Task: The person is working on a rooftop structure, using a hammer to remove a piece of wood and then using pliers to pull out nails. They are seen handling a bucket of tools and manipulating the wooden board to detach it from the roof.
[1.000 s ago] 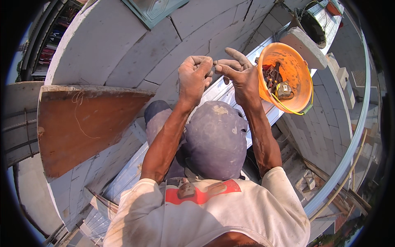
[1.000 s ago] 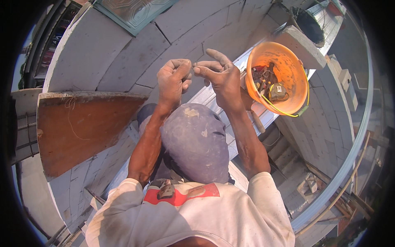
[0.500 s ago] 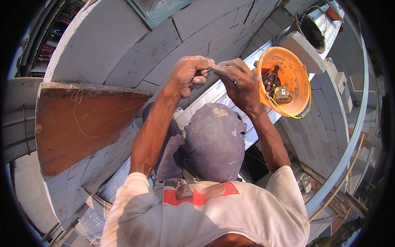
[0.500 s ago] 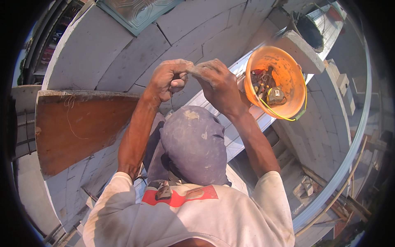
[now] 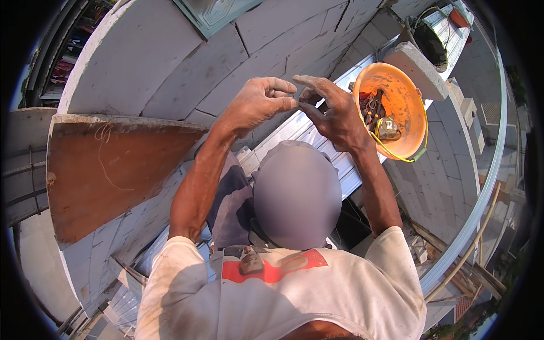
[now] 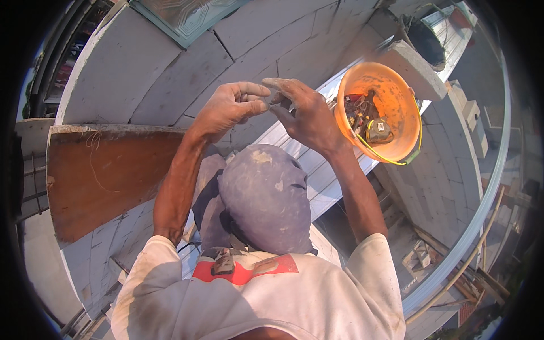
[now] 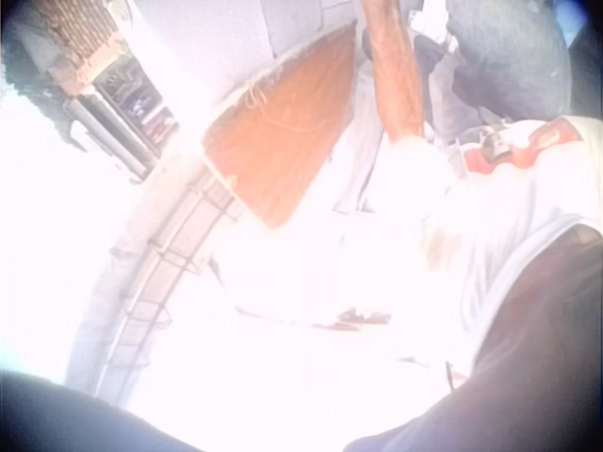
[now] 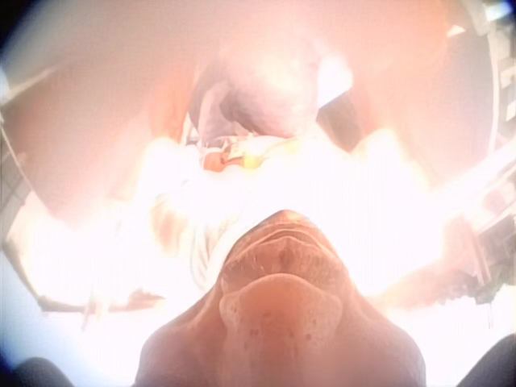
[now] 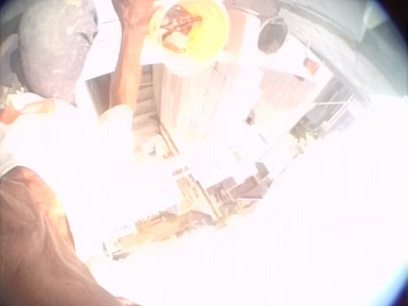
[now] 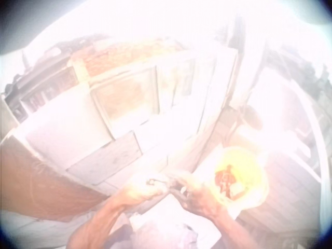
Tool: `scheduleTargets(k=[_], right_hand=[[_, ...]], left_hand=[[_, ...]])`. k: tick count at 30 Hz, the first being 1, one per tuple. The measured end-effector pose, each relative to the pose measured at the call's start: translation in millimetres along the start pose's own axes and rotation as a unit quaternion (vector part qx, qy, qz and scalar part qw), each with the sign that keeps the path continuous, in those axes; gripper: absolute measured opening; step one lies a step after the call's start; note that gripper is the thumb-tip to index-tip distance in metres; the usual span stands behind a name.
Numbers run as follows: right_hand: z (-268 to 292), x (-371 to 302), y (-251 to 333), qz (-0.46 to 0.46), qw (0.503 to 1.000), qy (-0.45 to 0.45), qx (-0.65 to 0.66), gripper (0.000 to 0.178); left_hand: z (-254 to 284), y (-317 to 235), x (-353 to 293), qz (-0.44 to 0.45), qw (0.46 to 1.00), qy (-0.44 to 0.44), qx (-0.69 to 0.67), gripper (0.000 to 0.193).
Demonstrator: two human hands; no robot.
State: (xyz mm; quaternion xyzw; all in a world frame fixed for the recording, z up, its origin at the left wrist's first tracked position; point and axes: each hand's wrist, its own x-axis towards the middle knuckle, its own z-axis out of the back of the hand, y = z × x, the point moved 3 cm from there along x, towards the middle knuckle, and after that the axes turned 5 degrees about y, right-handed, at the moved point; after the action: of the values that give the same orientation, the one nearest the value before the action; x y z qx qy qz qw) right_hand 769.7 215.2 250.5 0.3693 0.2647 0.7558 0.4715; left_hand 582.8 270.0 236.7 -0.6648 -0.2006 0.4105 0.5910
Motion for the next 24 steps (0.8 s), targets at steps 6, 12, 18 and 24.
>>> scheduleTargets(k=[6,12,18,24], right_hand=[[-7.2,-1.7,0.5,-0.012,0.984,0.129,-0.119,0.036],[-7.5,-4.4,-1.7,0.008,0.983,0.099,-0.157,0.019],[-8.0,-5.1,-7.1,-0.022,0.982,0.139,-0.123,0.014],[-8.9,-5.6,-20.8,-0.14,0.973,0.183,0.015,0.019]], left_hand=[[7.0,0.7,2.3,0.0,0.995,0.042,0.088,0.055],[3.8,-3.7,1.8,-0.012,0.988,0.027,0.155,0.049],[-6.7,-1.6,1.6,0.027,0.972,0.0,0.232,0.028],[-13.6,1.7,0.9,-0.05,0.965,-0.011,0.258,0.018]])
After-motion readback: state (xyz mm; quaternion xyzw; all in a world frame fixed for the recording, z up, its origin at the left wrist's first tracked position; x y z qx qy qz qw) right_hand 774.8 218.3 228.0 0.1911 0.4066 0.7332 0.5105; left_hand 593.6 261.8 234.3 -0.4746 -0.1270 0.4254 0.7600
